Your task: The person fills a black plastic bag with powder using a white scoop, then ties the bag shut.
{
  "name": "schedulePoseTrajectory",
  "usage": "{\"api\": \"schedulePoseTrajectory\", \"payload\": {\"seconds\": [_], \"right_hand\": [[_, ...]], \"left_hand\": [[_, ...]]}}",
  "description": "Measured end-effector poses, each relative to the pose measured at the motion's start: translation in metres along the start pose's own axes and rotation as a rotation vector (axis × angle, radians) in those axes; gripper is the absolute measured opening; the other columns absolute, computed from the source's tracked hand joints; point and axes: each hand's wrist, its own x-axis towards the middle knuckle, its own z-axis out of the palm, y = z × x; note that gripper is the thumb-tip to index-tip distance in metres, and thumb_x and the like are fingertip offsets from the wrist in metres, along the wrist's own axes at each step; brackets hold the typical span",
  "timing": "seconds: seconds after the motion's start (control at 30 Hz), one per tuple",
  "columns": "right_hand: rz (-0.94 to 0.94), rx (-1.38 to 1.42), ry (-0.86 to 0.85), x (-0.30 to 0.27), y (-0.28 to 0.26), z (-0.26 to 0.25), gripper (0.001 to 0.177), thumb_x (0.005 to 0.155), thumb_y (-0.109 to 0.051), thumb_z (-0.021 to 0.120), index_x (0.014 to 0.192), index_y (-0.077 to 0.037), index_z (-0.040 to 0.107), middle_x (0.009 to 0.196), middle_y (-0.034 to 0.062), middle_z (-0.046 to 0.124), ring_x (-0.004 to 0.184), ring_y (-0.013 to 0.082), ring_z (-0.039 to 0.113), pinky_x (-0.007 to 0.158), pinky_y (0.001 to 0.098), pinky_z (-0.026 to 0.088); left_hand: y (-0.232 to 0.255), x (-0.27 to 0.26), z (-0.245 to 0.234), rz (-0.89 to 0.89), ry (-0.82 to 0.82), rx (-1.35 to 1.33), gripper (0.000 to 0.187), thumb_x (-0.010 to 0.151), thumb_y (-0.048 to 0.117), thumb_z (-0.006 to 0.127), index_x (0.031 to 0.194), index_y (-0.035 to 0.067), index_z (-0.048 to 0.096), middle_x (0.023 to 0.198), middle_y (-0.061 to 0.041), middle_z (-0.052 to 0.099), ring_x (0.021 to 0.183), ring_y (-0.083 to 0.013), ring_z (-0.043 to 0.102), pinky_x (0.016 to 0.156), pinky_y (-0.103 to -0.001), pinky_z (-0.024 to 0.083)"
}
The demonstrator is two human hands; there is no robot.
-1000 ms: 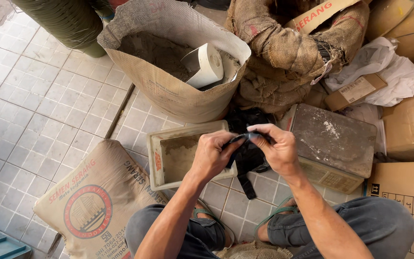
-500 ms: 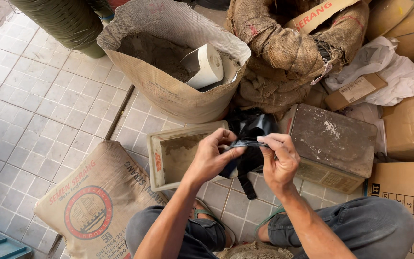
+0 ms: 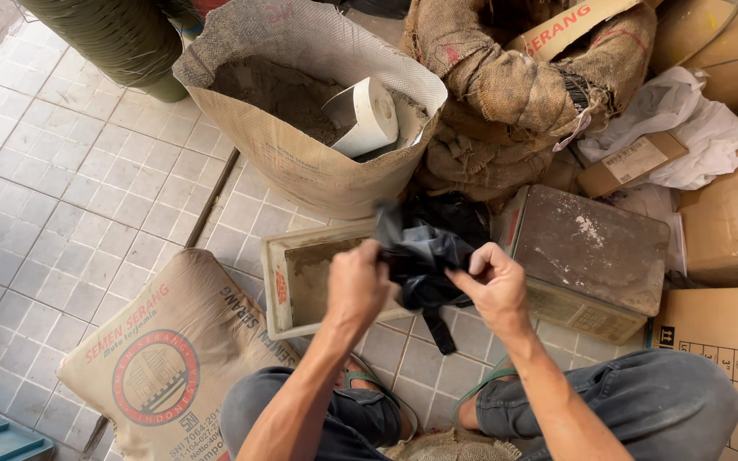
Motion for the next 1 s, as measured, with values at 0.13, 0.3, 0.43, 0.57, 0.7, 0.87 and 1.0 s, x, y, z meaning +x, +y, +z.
{"api": "schedulePoseTrajectory", "payload": {"seconds": [0.13, 0.3, 0.43, 0.57, 0.7, 0.87, 1.0], "right_hand": [[0.043, -0.515, 0.017, 0.016, -0.017, -0.031, 0.027, 0.074, 0.000, 0.088, 0.093, -0.006, 0.070, 0.075, 0.0144, 0.065, 0.073, 0.0291, 0.066, 0.071, 0.0410, 0.056], [-0.051, -0.744, 0.240, 0.038, -0.008, -0.067, 0.024, 0.088, 0.002, 0.085, 0.110, -0.007, 0.082, 0.103, 0.0100, 0.059, 0.085, 0.0243, 0.064, 0.081, 0.0373, 0.057], [0.130, -0.515, 0.135, 0.040, -0.025, -0.022, 0.027, 0.091, 0.002, 0.079, 0.108, -0.017, 0.086, 0.097, 0.0154, 0.073, 0.098, 0.0332, 0.073, 0.087, 0.0393, 0.058], [0.177, -0.363, 0.000, 0.040, -0.048, 0.027, 0.027, 0.094, -0.001, 0.075, 0.113, -0.018, 0.083, 0.099, 0.0124, 0.080, 0.097, 0.0224, 0.074, 0.089, 0.0389, 0.059], [0.131, -0.261, -0.170, 0.044, -0.059, 0.049, 0.027, 0.090, -0.002, 0.077, 0.112, -0.017, 0.084, 0.094, 0.0089, 0.082, 0.095, 0.0144, 0.074, 0.087, 0.0374, 0.061], [0.154, -0.337, -0.271, 0.059, -0.062, 0.034, 0.023, 0.087, -0.003, 0.079, 0.105, -0.016, 0.085, 0.086, 0.0091, 0.080, 0.084, 0.0123, 0.066, 0.083, 0.0392, 0.059], [0.104, -0.496, -0.252, 0.071, -0.037, 0.018, 0.022, 0.086, -0.002, 0.081, 0.101, -0.016, 0.085, 0.081, 0.0102, 0.076, 0.072, 0.0213, 0.069, 0.075, 0.0375, 0.058]], "left_hand": [[-0.017, 0.002, -0.048, -0.068, 0.098, 0.330, 0.006, 0.089, 0.013, 0.066, 0.091, 0.008, 0.068, 0.084, -0.022, 0.074, 0.080, -0.0474, 0.077, 0.069, -0.060, 0.064], [-0.030, 0.003, -0.072, -0.243, 0.004, 0.409, 0.013, 0.094, 0.010, 0.054, 0.098, 0.006, 0.065, 0.089, -0.023, 0.074, 0.092, -0.0488, 0.077, 0.079, -0.059, 0.063], [0.010, -0.015, -0.062, 0.045, 0.039, 0.477, 0.055, 0.088, 0.020, 0.079, 0.138, 0.014, 0.059, 0.118, -0.020, 0.071, 0.102, -0.0439, 0.075, 0.087, -0.057, 0.061], [0.056, -0.035, -0.055, 0.444, 0.128, 0.252, 0.095, 0.081, 0.033, 0.087, 0.161, 0.006, 0.043, 0.149, -0.029, 0.049, 0.137, -0.0504, 0.050, 0.115, -0.064, 0.036], [0.038, -0.029, -0.005, 0.220, 0.205, 0.175, 0.087, 0.089, 0.036, 0.083, 0.156, -0.002, 0.043, 0.121, -0.022, 0.060, 0.110, -0.0450, 0.066, 0.100, -0.057, 0.051], [-0.010, -0.008, 0.013, 0.108, 0.239, 0.373, 0.050, 0.083, 0.022, 0.069, 0.130, 0.010, 0.059, 0.096, -0.010, 0.064, 0.090, -0.0373, 0.072, 0.080, -0.050, 0.059], [-0.022, 0.001, -0.015, -0.067, 0.111, 0.134, 0.017, 0.092, 0.025, 0.061, 0.107, 0.020, 0.068, 0.092, -0.008, 0.074, 0.088, -0.0385, 0.077, 0.077, -0.051, 0.061]]}}
